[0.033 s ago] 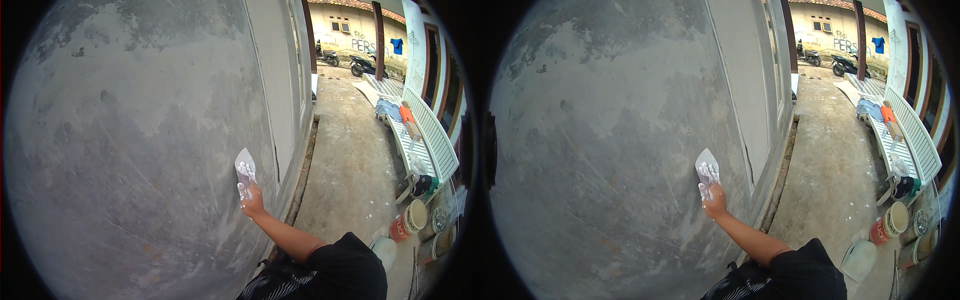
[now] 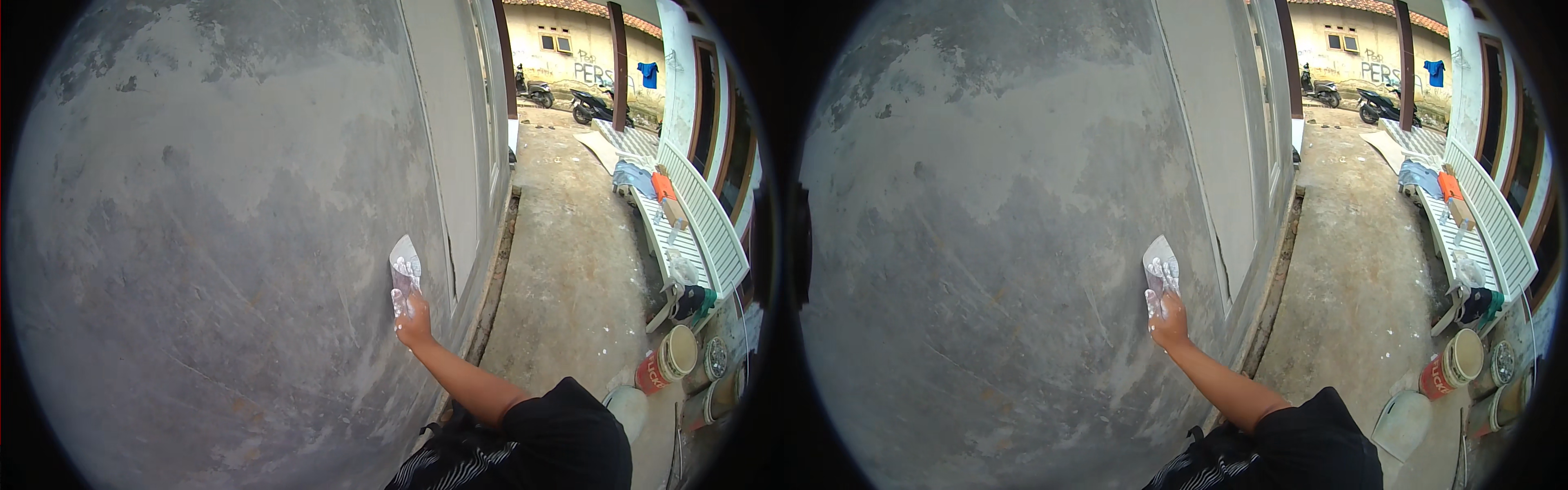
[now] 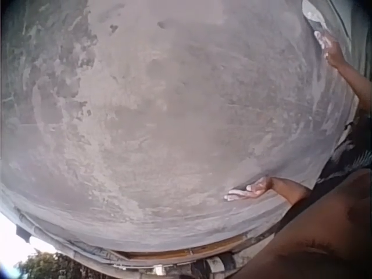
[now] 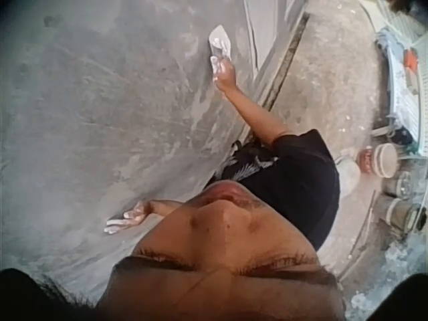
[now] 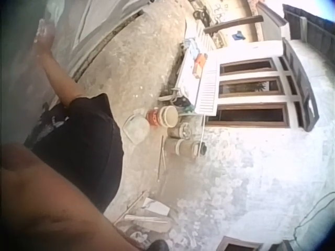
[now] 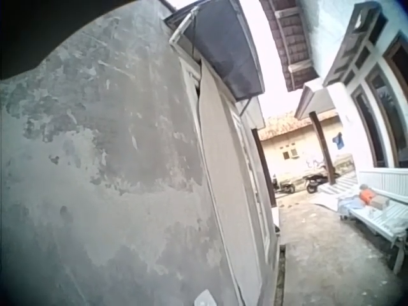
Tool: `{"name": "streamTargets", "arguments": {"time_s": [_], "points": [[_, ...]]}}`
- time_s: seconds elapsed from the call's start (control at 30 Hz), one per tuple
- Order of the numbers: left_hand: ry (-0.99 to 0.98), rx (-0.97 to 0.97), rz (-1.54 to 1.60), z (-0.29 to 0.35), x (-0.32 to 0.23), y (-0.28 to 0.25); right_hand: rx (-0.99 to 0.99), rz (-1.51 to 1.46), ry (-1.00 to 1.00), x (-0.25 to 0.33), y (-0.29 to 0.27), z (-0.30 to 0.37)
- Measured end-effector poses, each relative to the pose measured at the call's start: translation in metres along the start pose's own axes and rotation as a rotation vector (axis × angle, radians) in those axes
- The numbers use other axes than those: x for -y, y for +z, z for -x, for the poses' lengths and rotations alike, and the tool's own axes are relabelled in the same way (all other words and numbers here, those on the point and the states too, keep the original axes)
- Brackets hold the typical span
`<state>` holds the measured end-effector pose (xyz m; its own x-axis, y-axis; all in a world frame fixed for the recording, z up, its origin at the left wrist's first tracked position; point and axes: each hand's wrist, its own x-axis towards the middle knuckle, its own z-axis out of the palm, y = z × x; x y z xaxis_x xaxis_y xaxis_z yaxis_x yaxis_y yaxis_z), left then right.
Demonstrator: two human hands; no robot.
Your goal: The recorder is sanding a plastered wall using sandpaper.
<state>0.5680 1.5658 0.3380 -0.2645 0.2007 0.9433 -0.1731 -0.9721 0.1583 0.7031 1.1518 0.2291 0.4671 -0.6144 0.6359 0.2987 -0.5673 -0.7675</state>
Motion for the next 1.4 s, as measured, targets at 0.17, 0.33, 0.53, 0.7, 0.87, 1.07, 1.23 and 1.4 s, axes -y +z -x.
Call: {"name": "streamTargets", "arguments": {"time_s": [0.17, 0.33, 0.53, 0.7, 0.87, 1.07, 1.23, 1.4], "points": [[0.03, 0.017, -0.023, -0.001, 0.0, -0.002, -0.003, -0.104, -0.009, 0.028, 0.003, 0.003], [0.235, 0.056, 0.029, 0.004, 0.02, -0.006, 0.025, -0.069, -0.341, 0.026, 0.0, 0.013], [-0.016, -0.01, -0.011, -0.004, -0.008, 0.0, -0.013, -0.047, 0.024, 0.013, 0.005, 0.0], [0.044, -0.001, -0.006, -0.002, 0.002, -0.001, 0.094, -0.054, -0.325, 0.029, -0.002, 0.014], [0.152, 0.018, -0.025, 0.004, 0.016, -0.003, -0.085, -0.075, -0.072, 0.006, 0.002, -0.019], [0.088, 0.001, -0.05, -0.004, 0.001, -0.001, 0.057, -0.021, -0.352, 0.045, -0.002, 0.0], [0.075, 0.006, -0.029, -0.002, -0.001, 0.0, 0.115, -0.055, -0.002, 0.015, -0.003, -0.013], [0.03, 0.005, -0.035, -0.001, -0.003, -0.002, 0.097, 0.0, -0.105, 0.035, -0.003, -0.006]]}}
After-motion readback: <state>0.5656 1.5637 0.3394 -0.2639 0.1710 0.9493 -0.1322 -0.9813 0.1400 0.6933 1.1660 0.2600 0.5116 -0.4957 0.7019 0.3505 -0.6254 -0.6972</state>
